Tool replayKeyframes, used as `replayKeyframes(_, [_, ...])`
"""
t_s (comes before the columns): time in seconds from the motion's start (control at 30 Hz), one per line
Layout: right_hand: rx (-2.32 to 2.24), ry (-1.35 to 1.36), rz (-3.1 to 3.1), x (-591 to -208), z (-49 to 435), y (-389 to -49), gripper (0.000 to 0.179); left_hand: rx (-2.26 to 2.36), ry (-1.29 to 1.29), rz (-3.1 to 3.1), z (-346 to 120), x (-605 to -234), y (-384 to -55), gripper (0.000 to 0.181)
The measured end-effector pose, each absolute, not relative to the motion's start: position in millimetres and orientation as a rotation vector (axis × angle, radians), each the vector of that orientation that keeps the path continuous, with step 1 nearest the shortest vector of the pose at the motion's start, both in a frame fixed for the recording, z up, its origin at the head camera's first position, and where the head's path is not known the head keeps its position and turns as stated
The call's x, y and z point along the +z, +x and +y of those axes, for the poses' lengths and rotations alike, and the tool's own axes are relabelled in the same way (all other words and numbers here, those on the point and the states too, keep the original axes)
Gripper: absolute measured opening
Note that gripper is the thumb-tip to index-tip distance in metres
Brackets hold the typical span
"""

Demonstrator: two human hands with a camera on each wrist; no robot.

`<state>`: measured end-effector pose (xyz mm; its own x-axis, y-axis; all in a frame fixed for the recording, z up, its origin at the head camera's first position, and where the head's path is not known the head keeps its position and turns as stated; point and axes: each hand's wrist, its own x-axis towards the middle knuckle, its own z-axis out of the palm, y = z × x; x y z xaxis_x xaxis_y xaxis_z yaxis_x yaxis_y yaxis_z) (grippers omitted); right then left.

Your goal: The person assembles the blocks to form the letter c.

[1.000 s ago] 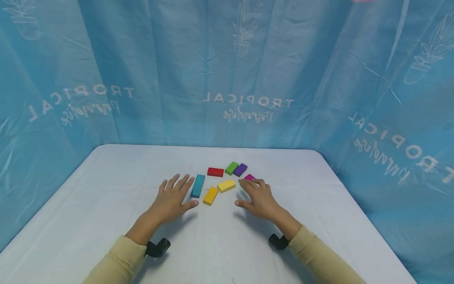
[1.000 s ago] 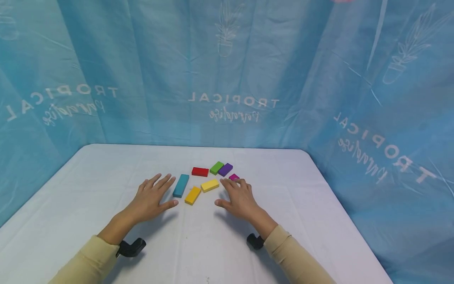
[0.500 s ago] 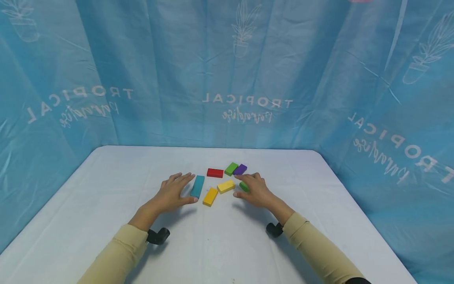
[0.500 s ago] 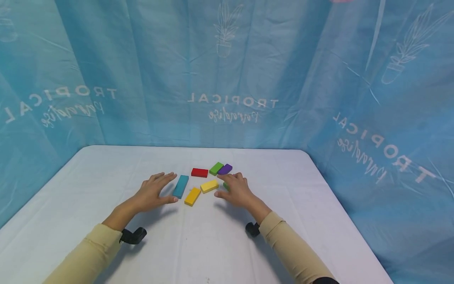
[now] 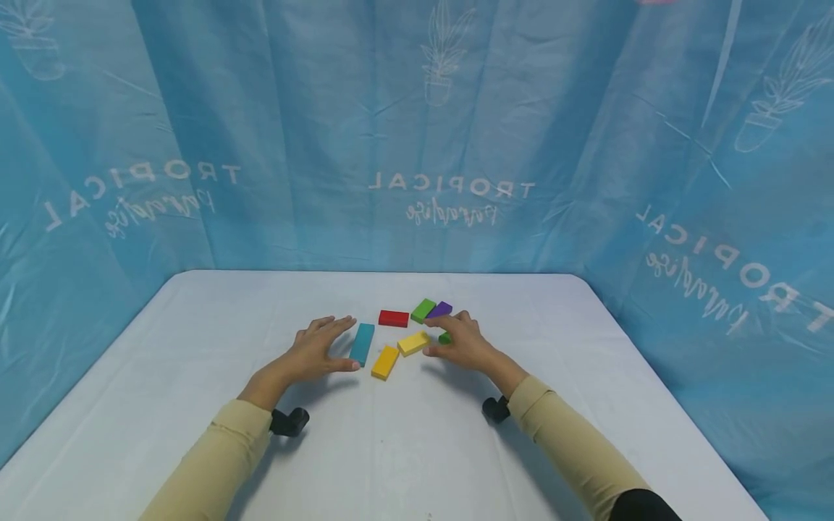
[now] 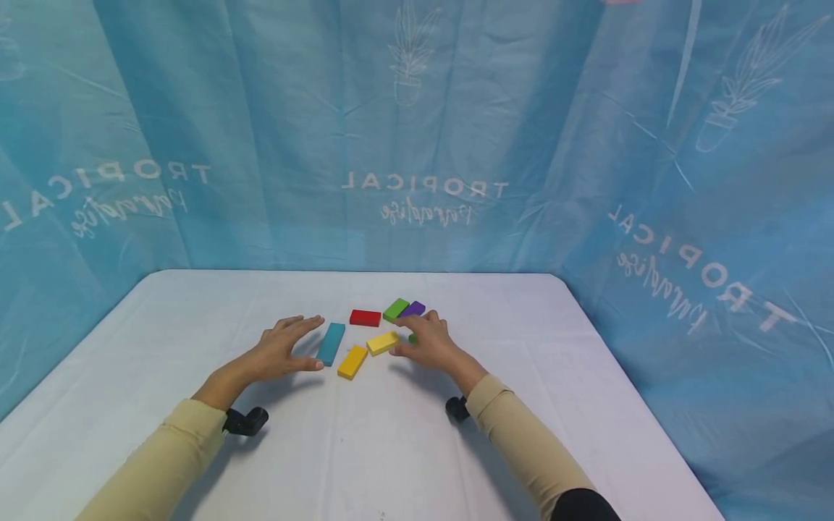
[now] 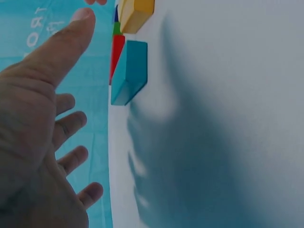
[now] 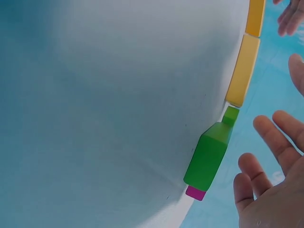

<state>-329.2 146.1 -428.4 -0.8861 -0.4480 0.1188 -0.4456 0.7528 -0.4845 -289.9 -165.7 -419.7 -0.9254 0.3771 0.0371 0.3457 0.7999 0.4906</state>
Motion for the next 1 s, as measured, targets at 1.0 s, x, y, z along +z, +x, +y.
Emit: replayKeyframes(1.0, [-0.811, -0.552, 2.807, -432.1, 134.1, -358.5, 0.045, 0.715, 0.524, 2.833, -161.3, -429.9, -316.9, 0.095])
